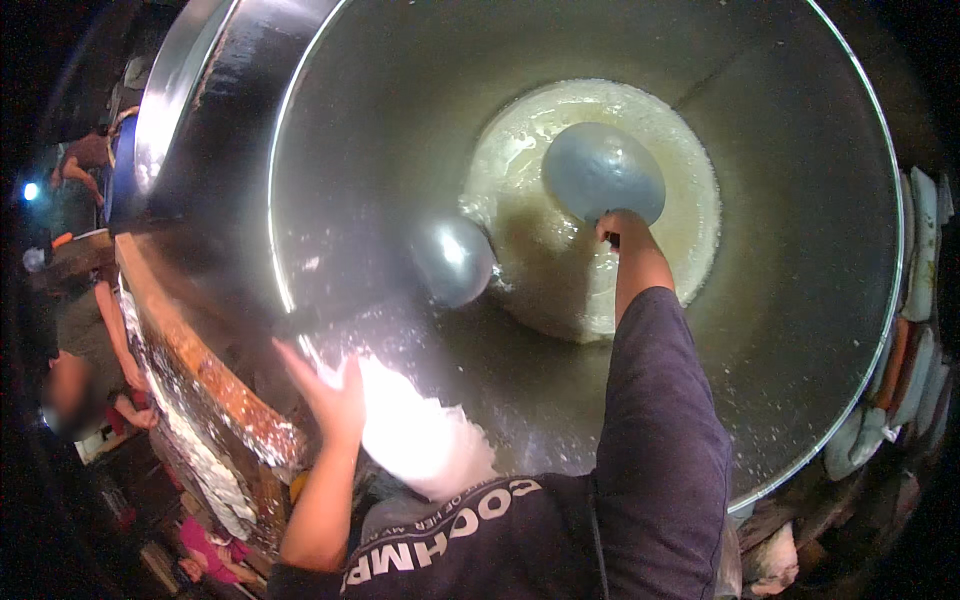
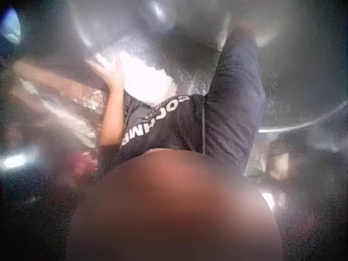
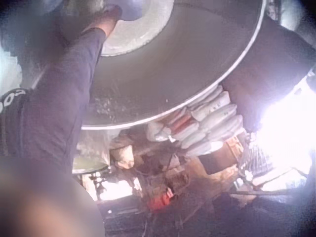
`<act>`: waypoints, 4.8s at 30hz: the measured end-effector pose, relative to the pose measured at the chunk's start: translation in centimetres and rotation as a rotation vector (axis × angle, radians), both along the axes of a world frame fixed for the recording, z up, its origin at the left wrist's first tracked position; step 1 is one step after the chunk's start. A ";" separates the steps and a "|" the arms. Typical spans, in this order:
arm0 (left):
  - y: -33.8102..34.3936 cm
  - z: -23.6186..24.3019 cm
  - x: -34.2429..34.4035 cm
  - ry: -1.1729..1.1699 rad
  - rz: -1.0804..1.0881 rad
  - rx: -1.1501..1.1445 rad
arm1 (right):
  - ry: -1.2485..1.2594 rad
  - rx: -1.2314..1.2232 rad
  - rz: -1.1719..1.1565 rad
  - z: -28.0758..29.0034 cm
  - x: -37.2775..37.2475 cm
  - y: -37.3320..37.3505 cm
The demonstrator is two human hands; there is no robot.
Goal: The person prepares pieces of dough by shaping them on a wooden table and then placing them into a large metal vat of liquid, using a large ladle to stir and transfer the items.
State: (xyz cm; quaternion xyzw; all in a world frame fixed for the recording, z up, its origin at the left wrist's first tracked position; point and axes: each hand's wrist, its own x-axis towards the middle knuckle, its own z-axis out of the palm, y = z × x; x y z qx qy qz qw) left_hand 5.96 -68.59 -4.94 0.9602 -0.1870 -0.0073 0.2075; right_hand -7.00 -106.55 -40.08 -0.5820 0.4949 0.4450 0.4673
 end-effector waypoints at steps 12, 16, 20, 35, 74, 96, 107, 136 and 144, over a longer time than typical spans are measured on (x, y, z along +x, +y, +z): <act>-0.4 -0.5 0.2 0.022 0.033 0.052 | -0.082 -0.429 0.251 -3.2 6.3 -1.4; -0.6 -0.6 0.4 0.045 0.009 0.101 | -0.048 -0.406 0.297 -7.4 4.2 -1.8; -0.6 -0.4 0.3 0.025 -0.028 0.111 | -0.022 -0.399 0.239 -3.3 5.4 -0.7; -0.4 -0.5 -0.3 -0.002 0.004 0.045 | 0.021 -0.343 0.225 0.0 1.8 1.3; -0.6 -0.4 -0.9 -0.023 0.002 0.214 | -0.046 -0.210 0.190 -8.2 -11.6 2.7; -0.8 -0.6 -0.4 -0.033 -0.095 0.182 | -0.071 -0.185 -0.146 -10.3 -3.3 13.6; -0.6 -0.5 -0.3 0.022 -0.046 0.159 | 0.028 -0.339 -0.074 -13.1 -0.2 17.0; -0.8 -0.6 -0.4 0.037 0.011 0.149 | 0.324 0.058 0.224 -9.0 -5.7 20.2; -0.8 -0.7 -0.8 0.017 0.027 0.172 | 0.506 0.031 0.104 -9.0 -10.3 21.0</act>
